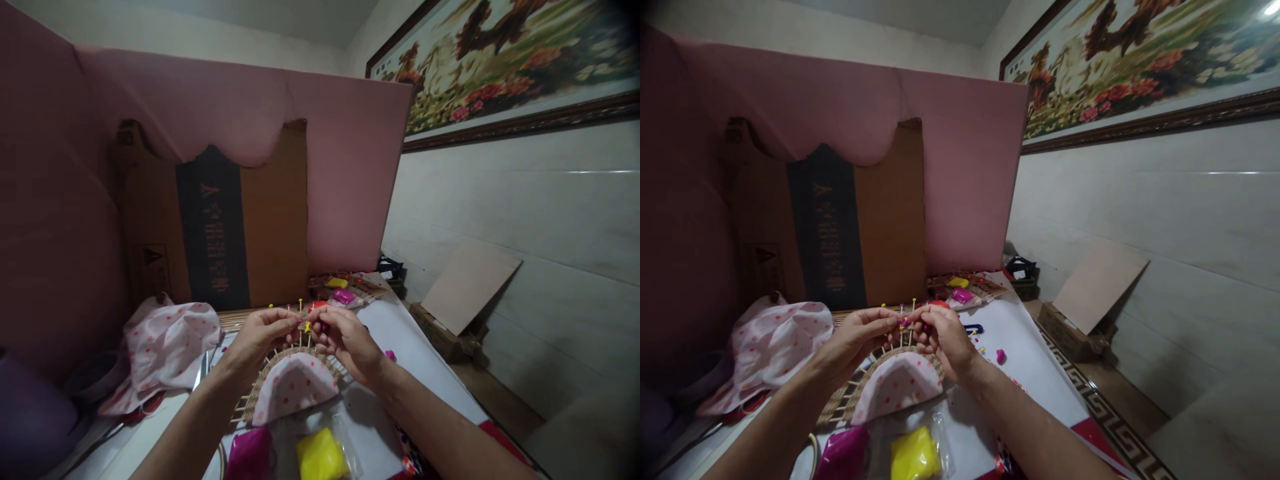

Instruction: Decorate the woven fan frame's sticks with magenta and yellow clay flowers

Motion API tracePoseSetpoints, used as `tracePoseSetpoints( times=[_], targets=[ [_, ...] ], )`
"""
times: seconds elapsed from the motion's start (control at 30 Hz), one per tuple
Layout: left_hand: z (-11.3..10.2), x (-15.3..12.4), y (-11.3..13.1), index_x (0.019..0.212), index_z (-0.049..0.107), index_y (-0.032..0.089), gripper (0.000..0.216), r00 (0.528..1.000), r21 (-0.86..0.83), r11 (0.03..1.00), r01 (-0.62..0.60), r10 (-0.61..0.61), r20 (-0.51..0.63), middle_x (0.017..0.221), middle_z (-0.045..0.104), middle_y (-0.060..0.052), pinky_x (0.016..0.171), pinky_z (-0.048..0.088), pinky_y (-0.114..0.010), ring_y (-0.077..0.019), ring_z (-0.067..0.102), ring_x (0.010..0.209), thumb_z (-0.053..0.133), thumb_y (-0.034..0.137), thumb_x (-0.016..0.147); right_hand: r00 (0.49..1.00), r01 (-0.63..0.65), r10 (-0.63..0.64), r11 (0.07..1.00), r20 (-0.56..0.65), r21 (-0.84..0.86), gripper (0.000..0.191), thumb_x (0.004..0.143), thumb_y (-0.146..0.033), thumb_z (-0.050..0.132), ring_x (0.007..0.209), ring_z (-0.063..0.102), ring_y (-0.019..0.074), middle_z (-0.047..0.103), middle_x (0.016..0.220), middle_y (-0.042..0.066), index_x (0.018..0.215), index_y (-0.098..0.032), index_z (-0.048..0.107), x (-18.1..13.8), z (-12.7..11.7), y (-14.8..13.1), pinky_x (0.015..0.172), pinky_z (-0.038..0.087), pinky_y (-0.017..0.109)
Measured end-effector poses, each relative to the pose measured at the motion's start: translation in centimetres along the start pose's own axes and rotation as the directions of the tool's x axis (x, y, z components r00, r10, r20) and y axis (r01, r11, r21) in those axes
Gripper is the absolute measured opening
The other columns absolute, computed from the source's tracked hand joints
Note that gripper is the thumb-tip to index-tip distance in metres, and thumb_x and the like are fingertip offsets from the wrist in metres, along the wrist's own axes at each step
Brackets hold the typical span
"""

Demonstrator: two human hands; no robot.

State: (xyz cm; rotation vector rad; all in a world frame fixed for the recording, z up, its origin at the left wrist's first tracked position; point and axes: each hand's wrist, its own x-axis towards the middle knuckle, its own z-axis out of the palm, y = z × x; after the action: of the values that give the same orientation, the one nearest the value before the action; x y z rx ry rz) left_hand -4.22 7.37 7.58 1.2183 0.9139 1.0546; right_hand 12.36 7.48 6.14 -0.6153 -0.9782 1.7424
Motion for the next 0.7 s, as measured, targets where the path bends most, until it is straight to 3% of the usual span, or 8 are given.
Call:
tracePoseSetpoints(
  times=[0.13, 0.37, 0.57, 0.7],
  targets=[
    [-0.20, 0.19, -0.21, 0.071, 0.068, 0.012, 0.018, 1.000, -0.007, 1.000, 0.005, -0.005, 0.005, 0.062, 0.060, -0.001, 0.054, 0.033, -0.019, -0.0071, 0.047, 0.055, 0.070, 0.030, 0.068, 1.000, -0.007, 0.007, 1.000, 0.029, -0.007, 0.012, 0.067, -0.021, 0.062, 0.048, 0.040, 0.0047, 0.051, 0.061, -0.003, 0.074, -0.013, 0.058, -0.01, -0.16, -0.15, 0.041, 0.023, 0.016],
    [-0.25, 0.20, -0.15, 0.068, 0.067, 0.013, 0.017, 1.000, -0.012, 1.000, 0.017, -0.017, -0.025, 0.059, 0.060, 0.000, 0.052, 0.033, -0.020, -0.0073, 0.047, 0.052, 0.072, 0.029, 0.066, 0.997, -0.061, 0.061, 0.998, -0.047, 0.004, 0.015, 0.060, -0.008, 0.060, 0.053, 0.047, 0.0058, 0.055, 0.065, 0.001, 0.075, -0.010, 0.059, 0.17, -0.55, -0.20, 0.042, 0.028, 0.015],
    [-0.22, 0.27, -0.08, 0.067, 0.068, 0.013, 0.017, 0.999, -0.005, 1.000, 0.023, -0.023, -0.047, 0.057, 0.060, 0.000, 0.051, 0.033, -0.019, -0.0069, 0.047, 0.051, 0.072, 0.030, 0.064, 0.996, -0.084, 0.085, 0.995, -0.022, 0.047, 0.007, 0.070, -0.015, 0.057, 0.050, 0.041, 0.0047, 0.051, 0.065, 0.000, 0.074, -0.010, 0.060, 0.22, -0.81, -0.39, 0.039, 0.025, 0.014],
    [-0.16, 0.31, -0.17, 0.068, 0.068, 0.014, 0.017, 0.999, -0.001, 1.000, 0.018, -0.018, -0.049, 0.058, 0.061, 0.000, 0.052, 0.034, -0.020, -0.0073, 0.048, 0.051, 0.072, 0.030, 0.065, 0.995, -0.096, 0.096, 0.995, 0.002, 0.035, 0.008, 0.071, -0.010, 0.055, 0.056, 0.049, 0.0062, 0.055, 0.068, 0.002, 0.076, -0.010, 0.062, 0.12, -0.90, -0.64, 0.044, 0.036, 0.015]
  ],
)
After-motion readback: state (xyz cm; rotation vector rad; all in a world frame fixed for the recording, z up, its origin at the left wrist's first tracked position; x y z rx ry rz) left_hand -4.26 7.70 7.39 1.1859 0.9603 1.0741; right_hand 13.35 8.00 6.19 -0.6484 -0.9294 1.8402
